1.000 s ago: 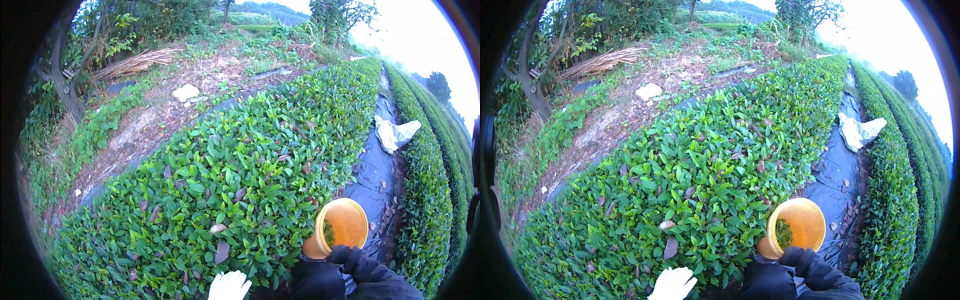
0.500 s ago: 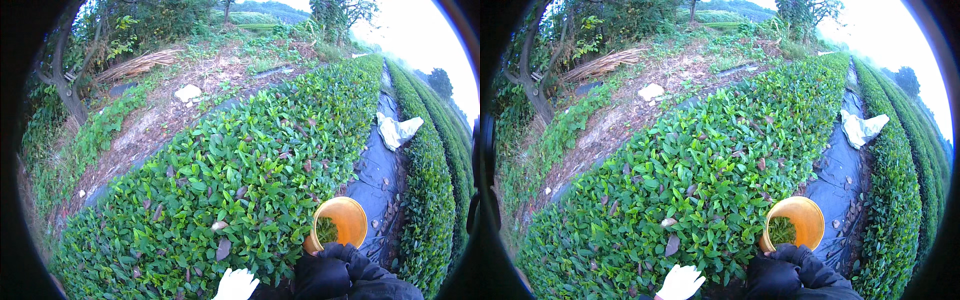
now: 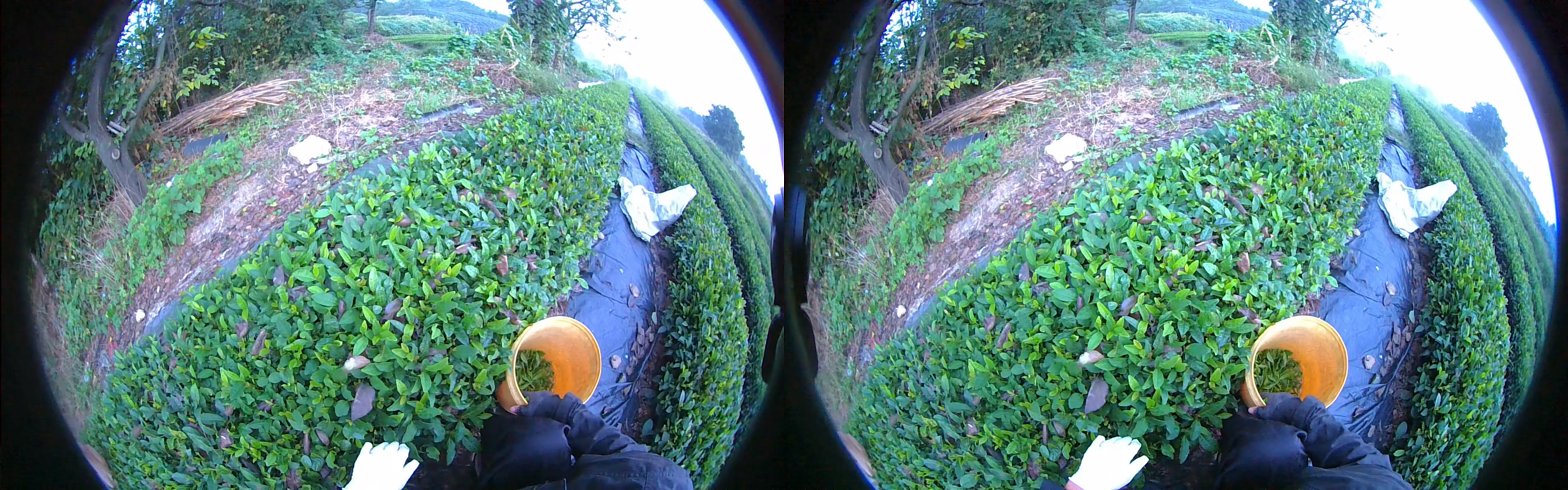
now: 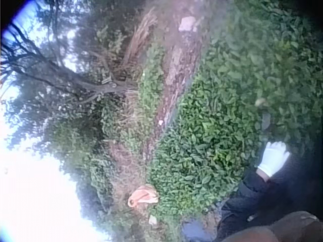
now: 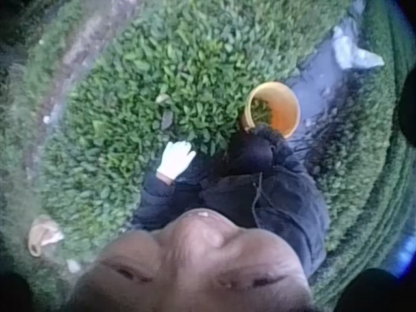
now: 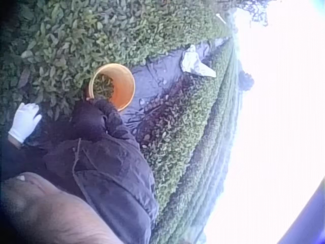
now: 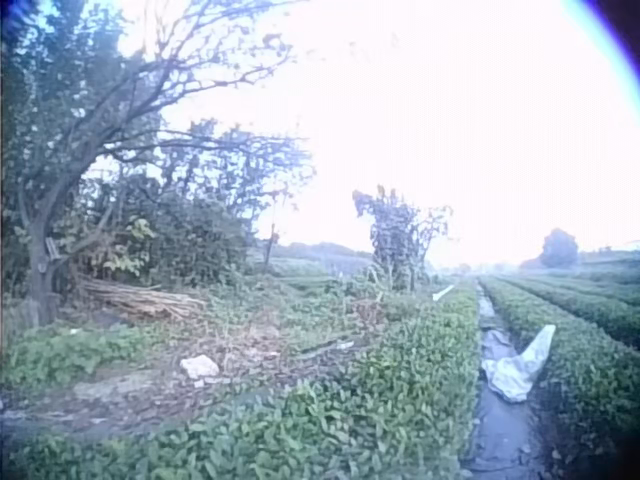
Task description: The person picks green leaves from low bushes by hand and places them into a yellow bucket. The person moves along the rows, repeatedly plucking leaves and depositing them into the bucket.
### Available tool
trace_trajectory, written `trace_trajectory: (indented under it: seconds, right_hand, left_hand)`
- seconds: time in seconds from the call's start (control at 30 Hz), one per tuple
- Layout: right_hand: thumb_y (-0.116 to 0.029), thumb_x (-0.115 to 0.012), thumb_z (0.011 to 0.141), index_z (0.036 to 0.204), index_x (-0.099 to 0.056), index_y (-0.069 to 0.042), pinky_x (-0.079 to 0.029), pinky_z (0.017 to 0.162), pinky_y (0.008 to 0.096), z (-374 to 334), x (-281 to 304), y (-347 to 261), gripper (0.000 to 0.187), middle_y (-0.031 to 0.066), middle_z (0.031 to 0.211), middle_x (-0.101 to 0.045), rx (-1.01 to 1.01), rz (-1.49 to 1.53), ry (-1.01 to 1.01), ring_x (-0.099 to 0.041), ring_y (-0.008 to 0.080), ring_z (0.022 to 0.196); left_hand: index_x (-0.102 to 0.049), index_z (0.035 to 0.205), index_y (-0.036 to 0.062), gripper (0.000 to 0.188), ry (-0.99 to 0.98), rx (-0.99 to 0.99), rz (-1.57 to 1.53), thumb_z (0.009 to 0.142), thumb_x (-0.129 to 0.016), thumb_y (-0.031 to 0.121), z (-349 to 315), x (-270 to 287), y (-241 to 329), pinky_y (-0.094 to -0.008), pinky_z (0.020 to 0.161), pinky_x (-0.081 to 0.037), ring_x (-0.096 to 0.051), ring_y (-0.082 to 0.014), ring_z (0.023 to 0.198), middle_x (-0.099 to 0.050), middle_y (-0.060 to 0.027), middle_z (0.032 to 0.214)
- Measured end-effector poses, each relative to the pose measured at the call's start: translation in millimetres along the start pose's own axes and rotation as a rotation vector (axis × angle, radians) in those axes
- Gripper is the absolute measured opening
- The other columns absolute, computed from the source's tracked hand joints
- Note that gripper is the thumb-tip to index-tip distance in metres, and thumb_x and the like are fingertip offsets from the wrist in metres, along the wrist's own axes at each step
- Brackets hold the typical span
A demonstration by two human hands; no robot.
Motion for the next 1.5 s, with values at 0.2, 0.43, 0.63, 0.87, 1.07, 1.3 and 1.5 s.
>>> trace_trajectory:
  seconds: [0.2,0.43,0.63,0.87,1.07,1.3,1.5]
  right_hand:
    - [-0.059,-0.054,0.084,0.131,-0.050,-0.012,-0.041,0.096,0.0391,11.3,-7.2,23.1,0.067,0.0204,0.118,-0.060,0.082,0.022,0.042,-0.057,0.0346,0.111]
    - [-0.057,-0.055,0.084,0.131,-0.050,-0.008,-0.039,0.098,0.0380,8.7,-5.4,15.1,0.067,0.0210,0.120,-0.059,0.096,-0.004,0.038,-0.055,0.0332,0.114]
    - [-0.056,-0.055,0.085,0.130,-0.050,-0.007,-0.038,0.099,0.0377,4.0,-3.8,10.9,0.066,0.0210,0.121,-0.059,0.119,0.053,0.037,-0.054,0.0330,0.116]
    - [-0.057,-0.055,0.084,0.130,-0.050,-0.007,-0.038,0.099,0.0377,1.6,-2.0,5.4,0.068,0.0198,0.122,-0.059,0.111,0.028,0.035,-0.054,0.0318,0.116]
    - [-0.059,-0.054,0.085,0.131,-0.050,-0.007,-0.038,0.100,0.0383,-3.3,-2.7,1.9,0.069,0.0201,0.123,-0.058,0.143,0.037,0.065,-0.053,0.0321,0.117]
    - [-0.060,-0.050,0.087,0.124,-0.055,-0.005,-0.041,0.096,0.0405,-31.4,12.2,2.0,0.067,0.0221,0.117,-0.060,-0.015,0.089,0.294,-0.056,0.0355,0.112]
    - [-0.032,-0.053,0.096,0.094,-0.063,0.000,-0.049,0.063,0.0304,-60.3,44.1,17.0,0.033,0.0056,0.075,-0.061,0.144,0.740,0.657,-0.058,0.0133,0.066]
  left_hand:
    - [-0.062,0.091,0.0079,0.027,-0.009,0.009,0.008,0.085,-0.055,0.033,-2.1,0.4,2.5,-0.0441,0.075,-0.044,-0.060,-0.0288,0.081,-0.063,-0.0104,0.086]
    - [-0.061,0.091,0.0078,0.028,-0.029,0.024,0.011,0.085,-0.054,0.035,-4.0,-2.1,1.8,-0.0447,0.076,-0.044,-0.060,-0.0292,0.081,-0.063,-0.0105,0.087]
    - [-0.061,0.090,0.0084,0.027,-0.025,0.026,-0.008,0.085,-0.054,0.034,-3.3,-2.5,1.6,-0.0441,0.075,-0.043,-0.060,-0.0290,0.081,-0.062,-0.0103,0.086]
    - [-0.060,0.088,0.0088,0.025,-0.044,0.014,-0.002,0.085,-0.055,0.033,-4.3,-4.8,-0.4,-0.0431,0.073,-0.042,-0.060,-0.0283,0.081,-0.062,-0.0098,0.085]
    - [-0.060,0.086,0.0089,0.024,-0.002,-0.011,0.031,0.084,-0.055,0.033,-6.0,-6.0,1.1,-0.0422,0.072,-0.042,-0.059,-0.0277,0.081,-0.062,-0.0092,0.085]
    - [-0.062,0.090,0.0078,0.023,0.022,-0.059,0.040,0.084,-0.056,0.030,-5.0,-12.6,-3.9,-0.0420,0.074,-0.041,-0.058,-0.0263,0.087,-0.062,-0.0095,0.091]
    - [-0.062,0.092,0.0078,0.024,-0.002,-0.054,0.030,0.083,-0.057,0.030,-5.9,-13.8,-4.7,-0.0420,0.076,-0.041,-0.058,-0.0263,0.089,-0.062,-0.0098,0.093]
Point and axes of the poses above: each hand's wrist, its own z-axis towards the middle knuckle, its own x-axis out of the back of the hand, y = z × x, the point moved 1 cm from there along z, towards the middle knuckle
